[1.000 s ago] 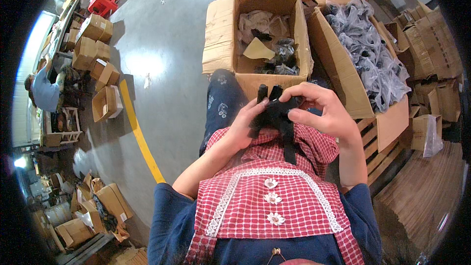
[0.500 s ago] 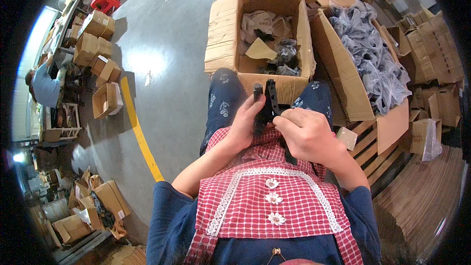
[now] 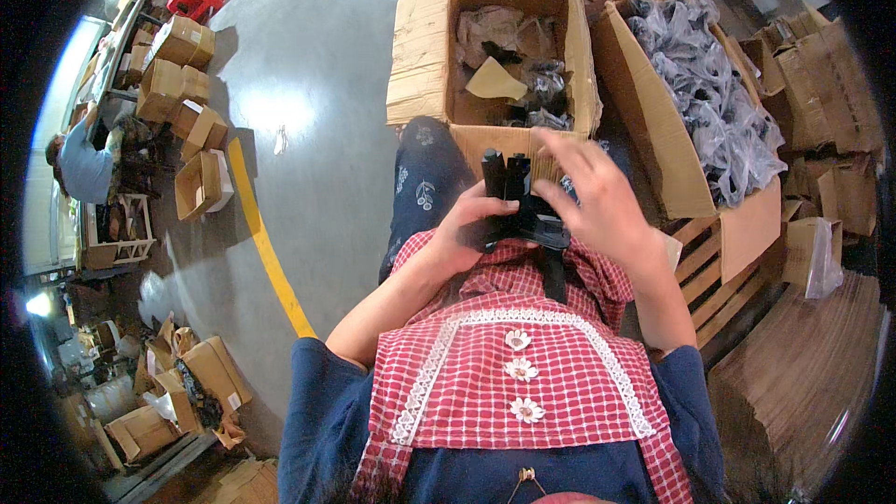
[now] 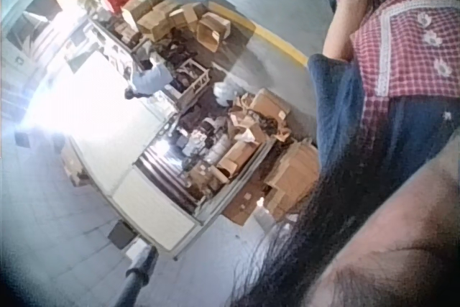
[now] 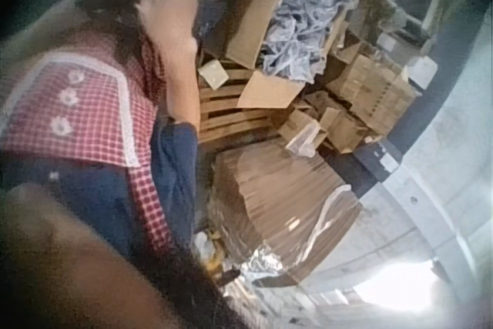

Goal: The person attaches paper labels to black plastic components, places the components inside plastic bags, and puts the bags into a cardboard box.

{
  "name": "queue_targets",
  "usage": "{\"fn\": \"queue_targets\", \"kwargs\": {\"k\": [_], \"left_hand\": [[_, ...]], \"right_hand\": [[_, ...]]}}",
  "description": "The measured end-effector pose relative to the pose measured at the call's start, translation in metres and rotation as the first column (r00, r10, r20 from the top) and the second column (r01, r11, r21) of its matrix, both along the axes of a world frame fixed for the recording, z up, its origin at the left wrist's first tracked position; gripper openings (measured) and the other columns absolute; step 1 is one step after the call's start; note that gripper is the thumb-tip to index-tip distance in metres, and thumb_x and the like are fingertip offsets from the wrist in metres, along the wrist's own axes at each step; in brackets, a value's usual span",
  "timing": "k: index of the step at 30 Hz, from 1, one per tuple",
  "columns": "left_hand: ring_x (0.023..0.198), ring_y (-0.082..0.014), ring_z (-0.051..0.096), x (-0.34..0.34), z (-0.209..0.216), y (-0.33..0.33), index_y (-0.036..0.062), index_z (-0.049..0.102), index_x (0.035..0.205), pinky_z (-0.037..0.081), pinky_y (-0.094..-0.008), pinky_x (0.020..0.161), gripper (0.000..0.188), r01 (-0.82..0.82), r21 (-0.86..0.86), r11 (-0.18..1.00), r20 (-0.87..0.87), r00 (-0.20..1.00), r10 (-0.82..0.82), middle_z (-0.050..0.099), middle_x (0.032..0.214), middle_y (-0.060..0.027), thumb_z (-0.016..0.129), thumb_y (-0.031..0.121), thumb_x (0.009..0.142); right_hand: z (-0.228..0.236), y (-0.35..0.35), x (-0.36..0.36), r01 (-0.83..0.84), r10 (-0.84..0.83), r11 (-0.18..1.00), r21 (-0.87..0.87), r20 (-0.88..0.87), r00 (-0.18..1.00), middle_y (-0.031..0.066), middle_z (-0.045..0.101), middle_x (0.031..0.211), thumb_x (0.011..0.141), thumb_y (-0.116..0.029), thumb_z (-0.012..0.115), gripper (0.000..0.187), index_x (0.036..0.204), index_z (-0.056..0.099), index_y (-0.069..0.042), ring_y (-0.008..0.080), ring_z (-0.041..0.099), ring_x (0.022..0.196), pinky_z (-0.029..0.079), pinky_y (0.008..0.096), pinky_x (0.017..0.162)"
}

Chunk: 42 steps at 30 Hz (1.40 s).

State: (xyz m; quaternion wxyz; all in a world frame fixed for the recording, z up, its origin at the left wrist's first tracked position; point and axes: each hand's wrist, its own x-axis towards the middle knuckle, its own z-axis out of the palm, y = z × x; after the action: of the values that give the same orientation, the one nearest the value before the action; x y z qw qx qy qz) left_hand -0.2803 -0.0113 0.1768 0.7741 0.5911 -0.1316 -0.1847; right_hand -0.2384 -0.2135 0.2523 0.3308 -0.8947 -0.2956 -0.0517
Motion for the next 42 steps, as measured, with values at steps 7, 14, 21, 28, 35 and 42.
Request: {"fn": "queue_targets", "kwargs": {"k": [7,14,21,28,35,42], "left_hand": [[0.105,-0.0269,0.065,0.011,0.004,-0.005,-0.0008,0.052,0.126,0.059,-0.0406,0.084,0.041,-0.094,-0.369,0.925,-0.655,0.732,-0.187,0.063,0.115,-0.0131,0.058,-0.004,0.085],[0.072,-0.0267,0.068,0.025,-0.010,-0.014,-0.0019,0.044,0.125,0.060,-0.0365,0.060,0.044,-0.029,-0.243,0.970,-0.723,0.672,-0.161,0.064,0.091,-0.0180,0.054,-0.006,0.082],[0.108,-0.0208,0.062,0.068,-0.044,-0.015,-0.0020,0.056,0.129,0.049,-0.0323,0.092,0.060,0.214,0.159,0.964,-0.631,0.773,-0.068,0.066,0.113,-0.0124,0.060,-0.006,0.069],[0.057,-0.0158,0.062,0.187,-0.063,0.001,-0.0037,0.055,0.123,0.047,-0.0272,0.047,0.048,0.498,0.273,0.823,-0.651,0.726,-0.223,0.063,0.075,-0.0120,0.060,-0.001,0.075],[0.090,-0.0199,0.066,0.360,-0.165,0.009,0.0033,0.066,0.119,0.055,-0.0339,0.080,0.048,0.642,0.317,0.698,-0.715,0.646,-0.269,0.070,0.104,-0.0089,0.065,0.044,0.094],[0.105,-0.0410,0.063,0.576,-0.329,-0.069,-0.0032,0.059,0.110,0.052,-0.0480,0.090,0.040,-0.373,0.918,0.134,0.373,0.927,0.029,0.067,0.104,-0.0267,0.070,0.021,0.081]], "right_hand": [[-0.035,0.004,0.011,-0.020,0.028,0.989,0.147,-0.055,0.998,0.0158,0.069,0.098,0.086,-0.005,0.068,0.021,0.107,0.066,0.000,0.0310,0.067,0.088,0.053,0.0374,0.078],[-0.044,0.003,0.027,-0.028,0.027,0.998,0.063,0.019,0.999,0.0194,0.064,0.104,0.080,-0.001,0.063,0.030,0.110,0.061,-0.002,0.0372,0.063,0.099,0.054,0.0454,0.083],[-0.058,-0.008,0.070,-0.279,0.274,0.959,0.043,-0.369,0.888,0.0211,0.062,0.118,0.086,-0.026,0.065,0.040,0.122,0.064,-0.009,0.0395,0.065,0.102,0.054,0.0477,0.087],[-0.152,-0.024,0.136,-0.222,0.277,0.960,0.172,-0.450,0.849,0.0248,0.067,0.100,0.094,-0.027,0.058,0.035,0.115,0.066,-0.001,0.0427,0.063,0.100,0.051,0.0497,0.087],[-0.237,-0.033,0.155,0.196,-0.101,0.978,0.072,-0.658,0.746,0.0233,0.069,0.102,0.089,-0.010,0.062,0.026,0.112,0.068,-0.001,0.0405,0.066,0.095,0.053,0.0449,0.083],[-0.260,-0.046,0.161,0.347,-0.154,0.917,0.196,-0.629,0.762,0.0225,0.070,0.103,0.086,-0.003,0.065,0.030,0.116,0.068,0.001,0.0369,0.068,0.094,0.053,0.0414,0.082]]}}
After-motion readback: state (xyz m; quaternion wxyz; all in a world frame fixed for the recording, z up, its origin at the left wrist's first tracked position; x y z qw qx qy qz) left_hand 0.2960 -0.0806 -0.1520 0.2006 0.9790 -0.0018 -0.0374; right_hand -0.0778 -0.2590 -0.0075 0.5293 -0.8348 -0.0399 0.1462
